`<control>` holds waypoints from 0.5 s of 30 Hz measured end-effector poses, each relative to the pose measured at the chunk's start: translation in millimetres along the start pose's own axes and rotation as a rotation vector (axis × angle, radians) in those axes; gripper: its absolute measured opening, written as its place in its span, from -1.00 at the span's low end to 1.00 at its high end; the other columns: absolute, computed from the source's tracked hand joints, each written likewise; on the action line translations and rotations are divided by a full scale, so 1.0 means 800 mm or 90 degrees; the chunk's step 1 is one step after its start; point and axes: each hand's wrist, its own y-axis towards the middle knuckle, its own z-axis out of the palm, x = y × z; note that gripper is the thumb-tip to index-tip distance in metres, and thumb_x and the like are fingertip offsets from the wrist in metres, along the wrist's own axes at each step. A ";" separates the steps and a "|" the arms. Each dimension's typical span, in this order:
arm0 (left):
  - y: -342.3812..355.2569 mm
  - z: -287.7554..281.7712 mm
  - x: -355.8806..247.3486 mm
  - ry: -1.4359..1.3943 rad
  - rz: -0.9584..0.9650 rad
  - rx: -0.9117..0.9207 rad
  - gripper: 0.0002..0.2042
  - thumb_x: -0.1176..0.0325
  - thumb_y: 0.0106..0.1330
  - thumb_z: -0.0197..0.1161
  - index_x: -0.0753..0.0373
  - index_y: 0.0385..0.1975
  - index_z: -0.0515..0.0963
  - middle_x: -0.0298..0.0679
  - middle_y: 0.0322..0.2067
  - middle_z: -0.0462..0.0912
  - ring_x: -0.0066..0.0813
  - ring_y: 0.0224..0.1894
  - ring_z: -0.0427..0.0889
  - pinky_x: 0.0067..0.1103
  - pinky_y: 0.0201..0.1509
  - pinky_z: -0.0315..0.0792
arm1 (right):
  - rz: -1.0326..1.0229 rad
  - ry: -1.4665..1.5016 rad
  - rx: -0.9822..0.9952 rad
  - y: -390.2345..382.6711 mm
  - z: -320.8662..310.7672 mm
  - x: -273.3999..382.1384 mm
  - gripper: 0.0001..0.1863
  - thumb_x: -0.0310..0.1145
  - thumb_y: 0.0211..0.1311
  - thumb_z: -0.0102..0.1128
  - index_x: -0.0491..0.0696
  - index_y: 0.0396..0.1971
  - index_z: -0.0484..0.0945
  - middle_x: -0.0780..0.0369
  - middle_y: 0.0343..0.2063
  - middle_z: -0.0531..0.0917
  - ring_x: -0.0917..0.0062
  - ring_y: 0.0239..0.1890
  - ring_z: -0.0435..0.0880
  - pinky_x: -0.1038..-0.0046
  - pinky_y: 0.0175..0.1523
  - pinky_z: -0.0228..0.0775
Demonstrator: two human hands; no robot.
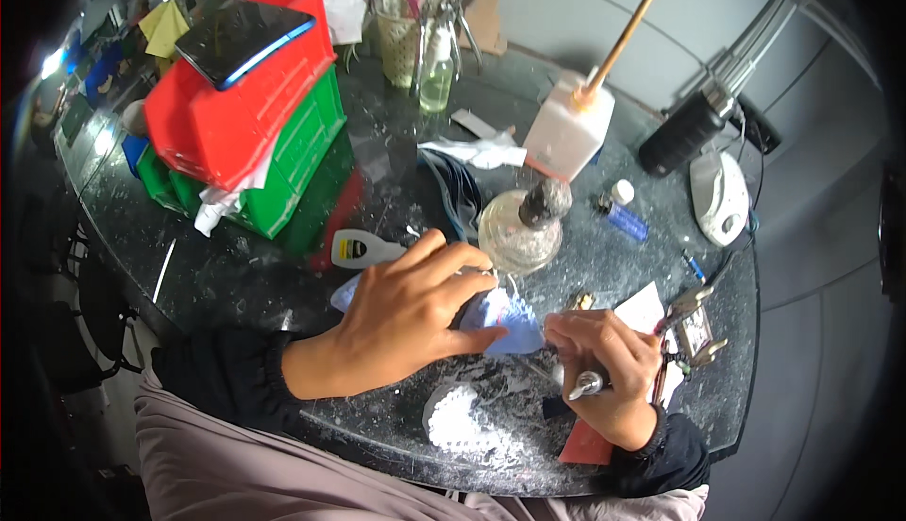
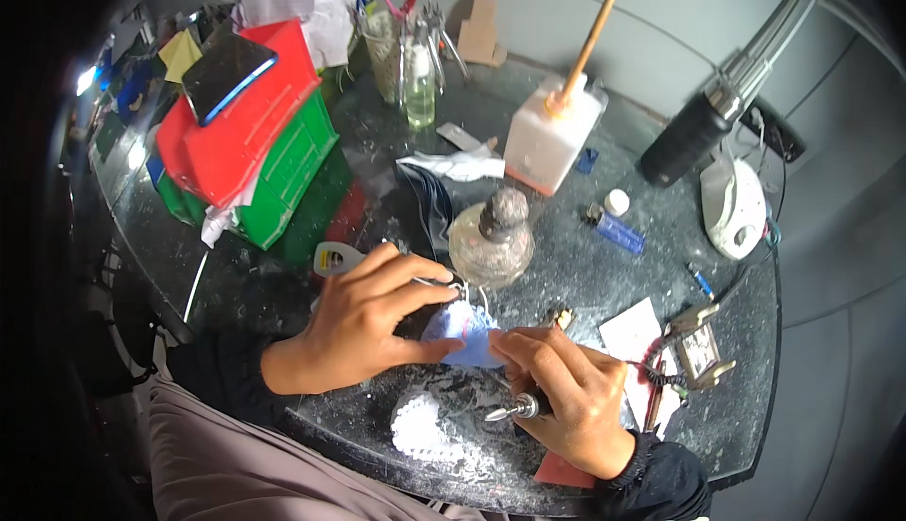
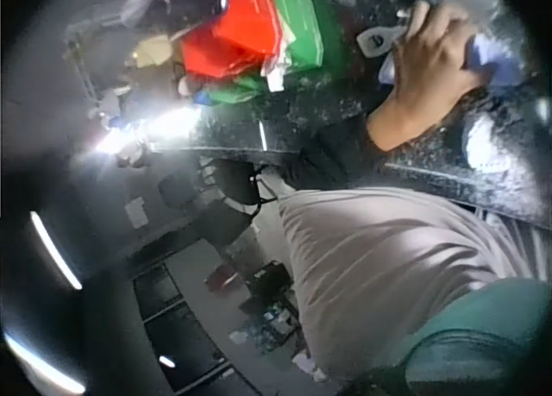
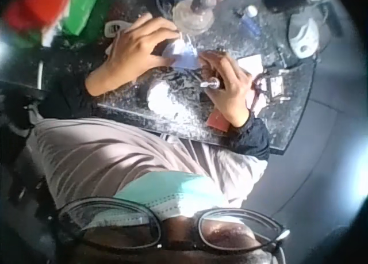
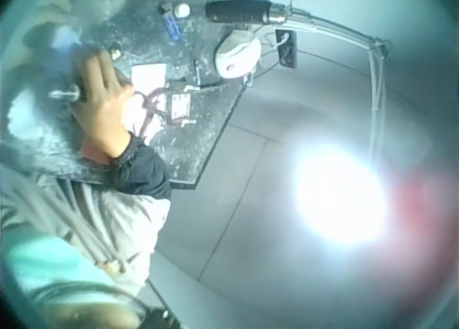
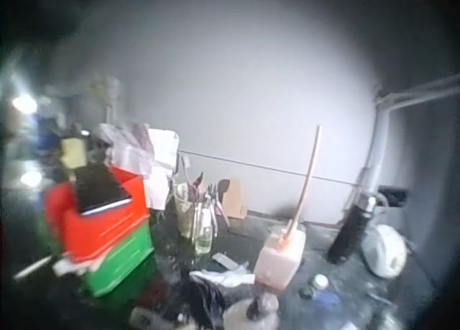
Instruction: The person shaves a dental model by hand and using a rotary tool, periodically cleaning the model with a cloth.
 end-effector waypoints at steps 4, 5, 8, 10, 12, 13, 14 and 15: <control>-0.004 0.003 -0.003 0.030 -0.029 0.020 -0.62 0.09 -0.11 0.41 0.26 -0.42 0.58 -0.34 -0.24 0.53 -0.37 -0.19 0.48 -0.47 -0.34 0.45 | -0.046 -0.087 -0.012 -0.003 0.007 -0.004 -0.42 -0.62 -0.47 0.33 -0.10 -0.20 0.53 0.26 -0.32 0.61 0.57 -0.58 0.59 0.59 -0.52 0.44; -0.002 0.002 -0.004 0.044 -0.034 0.045 -0.63 0.09 -0.11 0.40 0.26 -0.44 0.58 -0.34 -0.24 0.52 -0.36 -0.17 0.47 -0.46 -0.37 0.44 | -0.060 -0.119 -0.012 -0.003 0.006 -0.004 -0.44 -0.61 -0.45 0.34 -0.09 -0.20 0.54 0.27 -0.31 0.62 0.57 -0.58 0.59 0.59 -0.53 0.43; -0.004 0.006 -0.004 0.045 -0.039 0.059 -0.66 0.11 -0.11 0.40 0.26 -0.51 0.55 -0.35 -0.30 0.50 -0.35 -0.18 0.45 -0.42 -0.44 0.41 | -0.100 -0.161 -0.031 -0.012 0.019 -0.020 -0.48 -0.58 -0.40 0.35 -0.08 -0.22 0.55 0.28 -0.30 0.63 0.59 -0.59 0.58 0.61 -0.56 0.38; -0.005 0.008 -0.002 0.020 -0.052 0.057 -0.69 0.15 -0.12 0.39 0.24 -0.53 0.50 -0.35 -0.34 0.47 -0.36 -0.20 0.44 -0.41 -0.47 0.39 | -0.136 -0.167 -0.079 -0.012 0.020 -0.024 -0.50 -0.56 -0.37 0.35 -0.08 -0.22 0.56 0.28 -0.31 0.64 0.61 -0.61 0.57 0.63 -0.57 0.36; -0.009 0.011 0.002 0.011 -0.044 0.035 -0.69 0.17 -0.13 0.39 0.23 -0.54 0.47 -0.36 -0.37 0.47 -0.37 -0.24 0.45 -0.41 -0.49 0.38 | -0.141 -0.172 -0.082 -0.011 0.018 -0.024 -0.52 -0.56 -0.33 0.35 -0.08 -0.22 0.57 0.27 -0.31 0.65 0.63 -0.62 0.56 0.64 -0.58 0.32; -0.009 0.012 0.002 0.000 -0.038 0.017 -0.69 0.20 -0.15 0.40 0.22 -0.54 0.45 -0.37 -0.41 0.47 -0.39 -0.27 0.46 -0.42 -0.51 0.37 | -0.137 -0.173 -0.075 -0.012 0.017 -0.024 -0.53 -0.56 -0.32 0.35 -0.08 -0.22 0.57 0.27 -0.31 0.65 0.64 -0.62 0.56 0.65 -0.58 0.31; -0.010 0.012 0.000 0.005 -0.035 0.013 -0.69 0.20 -0.15 0.40 0.22 -0.54 0.45 -0.37 -0.41 0.47 -0.39 -0.27 0.46 -0.42 -0.51 0.37 | -0.134 -0.172 -0.071 -0.012 0.017 -0.025 -0.55 -0.56 -0.30 0.36 -0.08 -0.23 0.58 0.28 -0.31 0.65 0.64 -0.62 0.56 0.65 -0.58 0.30; -0.010 0.013 -0.002 -0.011 -0.030 0.006 -0.71 0.23 -0.17 0.38 0.24 -0.57 0.44 -0.33 -0.47 0.46 -0.39 -0.30 0.47 -0.43 -0.51 0.39 | -0.131 -0.169 -0.074 -0.013 0.015 -0.023 -0.57 -0.56 -0.27 0.36 -0.08 -0.23 0.59 0.27 -0.29 0.66 0.65 -0.59 0.58 0.67 -0.58 0.26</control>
